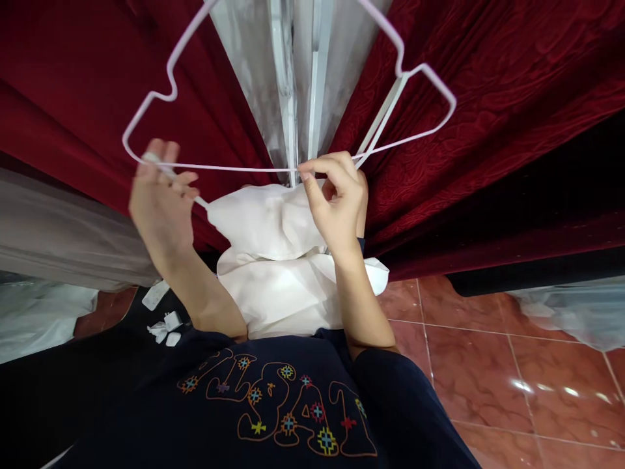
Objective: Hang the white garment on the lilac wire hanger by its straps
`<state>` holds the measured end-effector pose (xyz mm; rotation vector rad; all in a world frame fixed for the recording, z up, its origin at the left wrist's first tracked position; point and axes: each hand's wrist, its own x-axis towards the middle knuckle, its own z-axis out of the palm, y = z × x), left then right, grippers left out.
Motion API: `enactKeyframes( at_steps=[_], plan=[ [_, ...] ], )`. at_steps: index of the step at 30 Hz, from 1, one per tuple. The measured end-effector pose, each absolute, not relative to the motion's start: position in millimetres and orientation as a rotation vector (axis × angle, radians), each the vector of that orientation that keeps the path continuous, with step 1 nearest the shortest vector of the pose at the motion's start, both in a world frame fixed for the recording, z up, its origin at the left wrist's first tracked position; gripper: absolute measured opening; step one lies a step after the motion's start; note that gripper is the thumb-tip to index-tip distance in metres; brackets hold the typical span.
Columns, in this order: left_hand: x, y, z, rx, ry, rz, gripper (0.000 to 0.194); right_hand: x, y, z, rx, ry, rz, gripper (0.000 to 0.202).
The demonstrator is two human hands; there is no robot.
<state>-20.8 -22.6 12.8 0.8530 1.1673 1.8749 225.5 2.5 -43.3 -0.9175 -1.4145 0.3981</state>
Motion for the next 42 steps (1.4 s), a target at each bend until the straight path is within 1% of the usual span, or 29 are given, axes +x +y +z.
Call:
enactKeyframes(
  at_steps=[2,4,7,9,12,14,16,18,19,23,27,32,34,37,42],
  plan=[
    [-11,-15,1,0.984,1.111,1.714,0.016,220,3,-44,-0.907,-1.396,0.429,0.016],
    [3,-13,-3,1.08,0.986,1.641,0.023,215,1,-43,-0.922,-1.379,0.45,0.018],
    [22,-16,1,1.089,0.877,1.705,0.037,214,-5,-44,-0.916,-1.408,0.482,0.022],
    [29,-18,4,1.077,0.864,1.757,0.041,219,-7,-51,-0.894,-1.363,0.44,0.023],
    [31,-18,7,1.07,0.857,1.771,0.043,233,-1,-73,-0.877,-1.039,0.242,0.023],
    [31,-16,6,1.068,0.838,1.774,0.045,244,6,-87,-0.868,-0.915,0.25,0.033],
    [32,-14,5,1.063,0.823,1.789,0.045,252,11,-94,-0.873,-0.981,0.431,0.041],
    [33,-13,3,1.061,0.841,1.802,0.044,255,11,-93,-0.867,-1.079,0.58,0.039],
    [34,-12,2,1.061,0.863,1.806,0.043,254,8,-90,-0.872,-1.1,0.602,0.037],
    [37,-12,1,1.084,0.885,1.82,0.04,249,-5,-79,-0.914,-1.082,0.53,0.03],
    [38,-12,2,1.069,0.914,1.824,0.044,251,-5,-79,-0.943,-1.11,0.553,0.029],
    [35,-10,1,1.073,0.955,1.792,0.044,252,5,-84,-0.849,-1.072,0.491,0.044],
    [33,-10,-1,1.082,0.931,1.804,0.043,250,2,-84,-0.84,-1.099,0.495,0.042],
    [33,-10,-2,1.11,0.889,1.825,0.041,249,-4,-80,-0.876,-1.147,0.545,0.034],
    [36,-11,-3,1.151,0.874,1.863,0.042,250,5,-71,-0.952,-1.264,0.737,0.033]
  ],
)
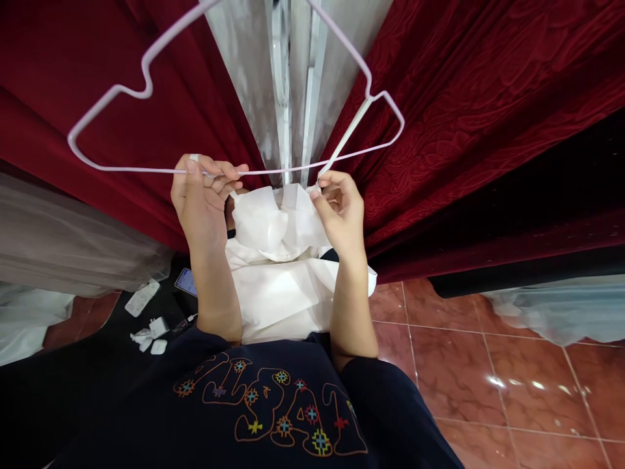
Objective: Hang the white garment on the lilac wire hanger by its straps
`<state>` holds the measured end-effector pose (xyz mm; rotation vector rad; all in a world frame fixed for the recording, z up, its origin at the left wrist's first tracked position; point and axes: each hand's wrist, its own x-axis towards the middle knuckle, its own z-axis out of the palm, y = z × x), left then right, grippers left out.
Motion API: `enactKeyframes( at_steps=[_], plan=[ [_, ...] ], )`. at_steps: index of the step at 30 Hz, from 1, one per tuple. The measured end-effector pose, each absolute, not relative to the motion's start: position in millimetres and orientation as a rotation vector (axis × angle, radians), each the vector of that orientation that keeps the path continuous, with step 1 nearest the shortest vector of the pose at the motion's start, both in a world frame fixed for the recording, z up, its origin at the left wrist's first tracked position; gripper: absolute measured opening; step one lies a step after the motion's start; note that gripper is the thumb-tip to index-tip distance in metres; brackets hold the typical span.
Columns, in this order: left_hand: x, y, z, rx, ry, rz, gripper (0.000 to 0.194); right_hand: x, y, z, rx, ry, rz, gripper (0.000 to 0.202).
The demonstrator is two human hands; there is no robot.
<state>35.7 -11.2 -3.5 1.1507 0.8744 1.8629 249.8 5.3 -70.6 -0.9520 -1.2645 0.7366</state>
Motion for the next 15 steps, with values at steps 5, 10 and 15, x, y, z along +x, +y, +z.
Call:
enactKeyframes(
  at_steps=[5,10,15],
  plan=[
    [35,-14,-1,1.163,0.867,1.862,0.043,256,-1,-40,-0.94,-1.316,0.758,0.027],
    [32,-15,1,1.131,0.951,1.822,0.046,302,-28,13,-0.739,-1.122,0.87,0.03],
    [32,-10,-1,1.122,0.911,1.86,0.049,318,-22,40,-0.917,-1.326,0.713,0.051]
  ],
)
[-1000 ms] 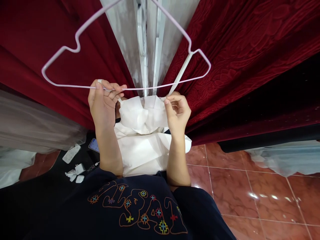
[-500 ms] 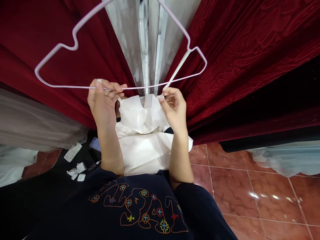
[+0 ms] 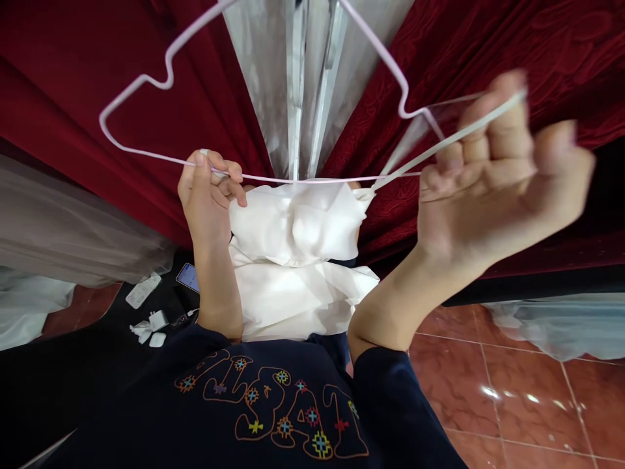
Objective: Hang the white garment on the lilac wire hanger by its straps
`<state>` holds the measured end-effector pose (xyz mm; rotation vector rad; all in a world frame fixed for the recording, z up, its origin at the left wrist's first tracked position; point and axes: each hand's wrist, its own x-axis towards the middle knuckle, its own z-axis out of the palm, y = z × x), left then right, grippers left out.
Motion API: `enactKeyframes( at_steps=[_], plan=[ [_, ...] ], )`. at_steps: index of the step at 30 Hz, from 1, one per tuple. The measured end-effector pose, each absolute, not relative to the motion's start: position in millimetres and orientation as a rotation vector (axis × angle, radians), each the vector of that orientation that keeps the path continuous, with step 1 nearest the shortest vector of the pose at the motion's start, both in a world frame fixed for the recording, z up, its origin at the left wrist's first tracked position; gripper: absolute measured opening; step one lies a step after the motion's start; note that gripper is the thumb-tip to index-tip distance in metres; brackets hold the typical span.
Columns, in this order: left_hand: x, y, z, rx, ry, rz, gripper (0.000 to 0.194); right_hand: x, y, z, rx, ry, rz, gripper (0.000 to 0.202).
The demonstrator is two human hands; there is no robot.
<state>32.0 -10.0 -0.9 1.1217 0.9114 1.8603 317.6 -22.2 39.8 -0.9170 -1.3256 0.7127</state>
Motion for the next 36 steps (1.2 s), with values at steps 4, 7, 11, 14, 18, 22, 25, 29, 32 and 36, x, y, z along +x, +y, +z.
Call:
enactKeyframes(
  at_steps=[4,7,11,14,18,22,25,29,32,36],
  plan=[
    [33,-11,-2,1.116,0.977,1.853,0.053,275,-18,29,-0.966,-1.509,0.573,0.055],
    [35,-10,-4,1.109,0.974,1.825,0.055,252,-20,17,-0.936,-1.466,0.613,0.048],
    [40,-4,-7,1.101,0.815,1.806,0.056,247,-19,2,-0.842,-1.305,0.551,0.034],
    [43,-3,-9,1.095,0.748,1.819,0.054,240,-13,-10,-0.782,-1.223,0.499,0.019],
    [47,-9,-9,1.12,0.826,1.841,0.044,223,2,-31,-0.823,-1.325,0.557,0.03],
    [46,-12,-13,1.118,0.86,1.784,0.03,221,10,-44,-0.835,-1.356,0.463,0.034],
    [31,-10,-16,1.061,0.857,1.953,0.016,229,10,-45,-0.824,-1.405,0.403,0.028],
    [-15,-18,-14,1.039,0.862,2.151,0.046,243,8,-40,-0.828,-1.438,0.307,0.022],
    [-49,-34,-9,1.235,1.029,2.275,0.054,250,8,-38,-0.84,-1.457,0.254,0.021],
    [-62,-44,5,1.483,1.13,2.325,0.036,248,12,-39,-0.85,-1.46,0.29,0.025]
  ],
)
